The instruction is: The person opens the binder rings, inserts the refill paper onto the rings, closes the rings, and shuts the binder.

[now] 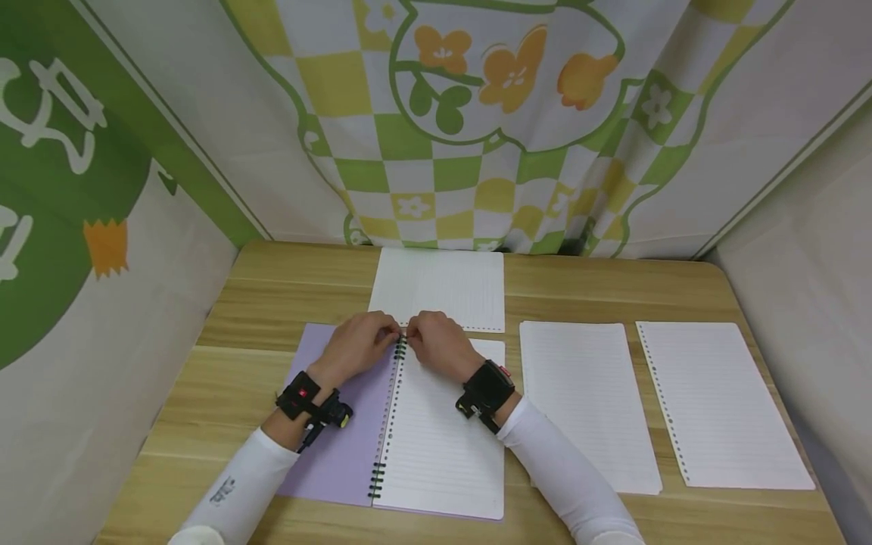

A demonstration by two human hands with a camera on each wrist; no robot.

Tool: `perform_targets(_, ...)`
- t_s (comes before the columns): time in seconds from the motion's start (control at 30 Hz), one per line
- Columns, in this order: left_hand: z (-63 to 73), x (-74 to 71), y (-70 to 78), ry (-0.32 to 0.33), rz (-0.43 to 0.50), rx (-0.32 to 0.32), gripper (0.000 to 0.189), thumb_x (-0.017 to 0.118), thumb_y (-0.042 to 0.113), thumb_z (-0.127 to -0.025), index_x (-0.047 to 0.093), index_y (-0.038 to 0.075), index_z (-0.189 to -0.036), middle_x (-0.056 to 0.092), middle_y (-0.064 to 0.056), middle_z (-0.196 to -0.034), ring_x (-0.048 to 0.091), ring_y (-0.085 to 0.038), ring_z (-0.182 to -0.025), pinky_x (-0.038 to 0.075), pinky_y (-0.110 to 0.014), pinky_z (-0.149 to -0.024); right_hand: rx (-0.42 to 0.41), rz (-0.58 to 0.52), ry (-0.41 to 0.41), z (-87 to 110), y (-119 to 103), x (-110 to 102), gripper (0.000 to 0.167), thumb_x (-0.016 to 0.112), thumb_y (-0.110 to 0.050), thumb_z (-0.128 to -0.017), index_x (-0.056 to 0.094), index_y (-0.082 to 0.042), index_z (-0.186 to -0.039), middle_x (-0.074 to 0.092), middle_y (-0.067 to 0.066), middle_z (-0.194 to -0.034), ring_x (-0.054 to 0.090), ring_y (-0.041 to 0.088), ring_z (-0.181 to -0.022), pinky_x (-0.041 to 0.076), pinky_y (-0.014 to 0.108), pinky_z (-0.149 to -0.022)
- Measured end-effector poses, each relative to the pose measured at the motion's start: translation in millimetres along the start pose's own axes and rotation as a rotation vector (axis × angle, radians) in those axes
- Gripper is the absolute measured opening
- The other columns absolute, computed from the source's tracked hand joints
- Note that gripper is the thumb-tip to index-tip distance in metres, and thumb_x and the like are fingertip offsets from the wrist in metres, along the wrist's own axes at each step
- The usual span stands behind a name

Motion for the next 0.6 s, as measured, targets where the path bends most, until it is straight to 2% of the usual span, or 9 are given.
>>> perform_targets(0.17, 8.7, -2.9, -0.5, -0.017, 0.027, -0.012, 0.011, 0.074, 0.016, -0.100, 0.080, 0.015, -0.109, 0.073, 0.001, -0.096, 0.064, -0.013, -0.082, 0.055, -0.032, -0.069, -0.029, -0.011, -0.021, 7.6, -5.5, 1.4, 0.009, 0.072, -0.011, -0.101, 0.079, -0.010, -0.105, 0.072, 0.000, -0.094, 0.061, 0.011, -0.080, 0.055, 0.029, -0.074)
perform_targets(0.27, 14.9, -4.3, 1.5, -0.034, 0.043, 0.004, 0.008, 0.075, 0.016, -0.099, 0.079, 0.017, -0.106, 0.073, 0.003, -0.096, 0.063, -0.011, -0.081, 0.054, -0.030, -0.066, -0.063, -0.013, -0.052, 12.8, -12.5, 3.2, 0.008, 0.071, -0.010, -0.100, 0.079, -0.010, -0.102, 0.072, -0.001, -0.093, 0.062, 0.010, -0.080, 0.055, 0.027, -0.072)
perform_targets(0.43, 21.3, -5.1, 5.9, -0.045, 0.007, 0.046, 0.006, 0.078, 0.017, -0.093, 0.077, 0.022, -0.095, 0.074, 0.007, -0.095, 0.065, -0.011, -0.083, 0.055, -0.032, -0.067, -0.101, 0.066, -0.055, 15.6, -21.0, 5.8, 0.009, 0.071, -0.007, -0.098, 0.078, -0.011, -0.095, 0.070, -0.001, -0.089, 0.061, 0.011, -0.078, 0.054, 0.027, -0.070)
perform_targets(0.6, 21.8, -4.6, 8.3, -0.062, -0.012, 0.049, 0.009, 0.082, 0.016, -0.088, 0.078, 0.023, -0.089, 0.072, 0.010, -0.089, 0.063, -0.009, -0.079, 0.053, -0.032, -0.064, -0.106, 0.120, -0.046, 14.9, -23.2, 9.6, 0.008, 0.074, -0.009, -0.097, 0.077, -0.013, -0.091, 0.068, -0.003, -0.084, 0.060, 0.011, -0.075, 0.052, 0.028, -0.068)
Point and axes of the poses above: each hand's wrist, its own z-axis away from the middle knuckle, its own x-axis out of the palm, y = z × x, the point moved 5 cm from there along -z, towards the middle knuckle
